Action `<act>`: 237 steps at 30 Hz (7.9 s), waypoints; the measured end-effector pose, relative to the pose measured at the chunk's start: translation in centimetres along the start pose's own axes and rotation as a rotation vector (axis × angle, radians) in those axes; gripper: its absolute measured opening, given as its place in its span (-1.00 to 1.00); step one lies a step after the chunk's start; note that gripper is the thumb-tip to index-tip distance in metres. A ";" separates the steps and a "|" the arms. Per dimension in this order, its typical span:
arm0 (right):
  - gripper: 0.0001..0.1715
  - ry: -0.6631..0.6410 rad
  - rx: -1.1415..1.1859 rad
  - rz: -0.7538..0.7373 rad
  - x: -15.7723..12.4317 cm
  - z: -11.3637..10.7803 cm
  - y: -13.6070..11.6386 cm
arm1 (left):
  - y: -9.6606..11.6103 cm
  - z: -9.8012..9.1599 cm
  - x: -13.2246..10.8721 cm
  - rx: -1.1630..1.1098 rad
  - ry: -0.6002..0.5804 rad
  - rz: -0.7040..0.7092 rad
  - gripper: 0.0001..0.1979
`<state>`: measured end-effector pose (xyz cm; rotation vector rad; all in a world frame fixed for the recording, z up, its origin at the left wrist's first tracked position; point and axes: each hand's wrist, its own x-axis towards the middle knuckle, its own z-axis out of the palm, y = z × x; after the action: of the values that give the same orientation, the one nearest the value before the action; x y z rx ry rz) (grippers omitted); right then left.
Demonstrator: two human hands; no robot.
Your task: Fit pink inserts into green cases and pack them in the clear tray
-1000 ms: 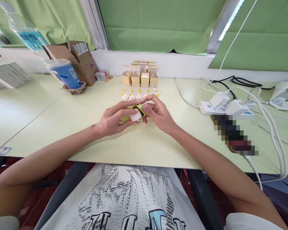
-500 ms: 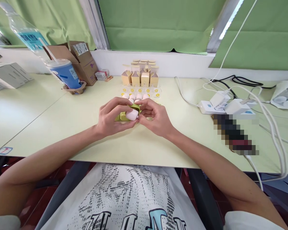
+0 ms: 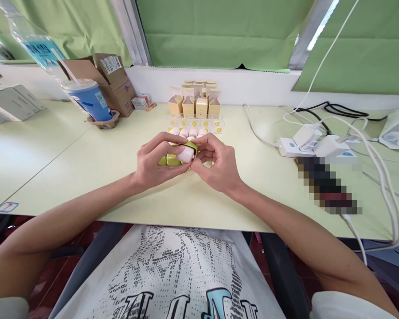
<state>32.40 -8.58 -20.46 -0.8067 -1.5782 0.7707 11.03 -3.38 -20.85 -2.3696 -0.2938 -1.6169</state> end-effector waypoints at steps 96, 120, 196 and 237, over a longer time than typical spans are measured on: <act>-0.32 -0.165 -0.616 -0.112 5.2 -6.2 7.9 | -1.4 -0.6 -1.7 0.168 -0.834 -0.287 -0.76; -0.61 -0.227 -0.604 0.031 6.4 -8.6 7.1 | -1.2 -0.4 -2.0 0.152 -0.822 -0.268 -0.72; -0.77 -0.104 -0.514 0.307 6.1 -8.9 4.9 | -0.7 -0.3 -1.9 0.149 -0.827 -0.273 -0.60; -0.44 -0.401 -0.504 0.304 6.1 -10.3 5.7 | -0.4 -0.3 -1.9 0.155 -0.832 -0.274 -0.62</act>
<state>42.33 0.17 -20.54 -1.3431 -2.0815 0.7922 10.01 -3.16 -22.47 -2.8296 -0.8844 -0.5551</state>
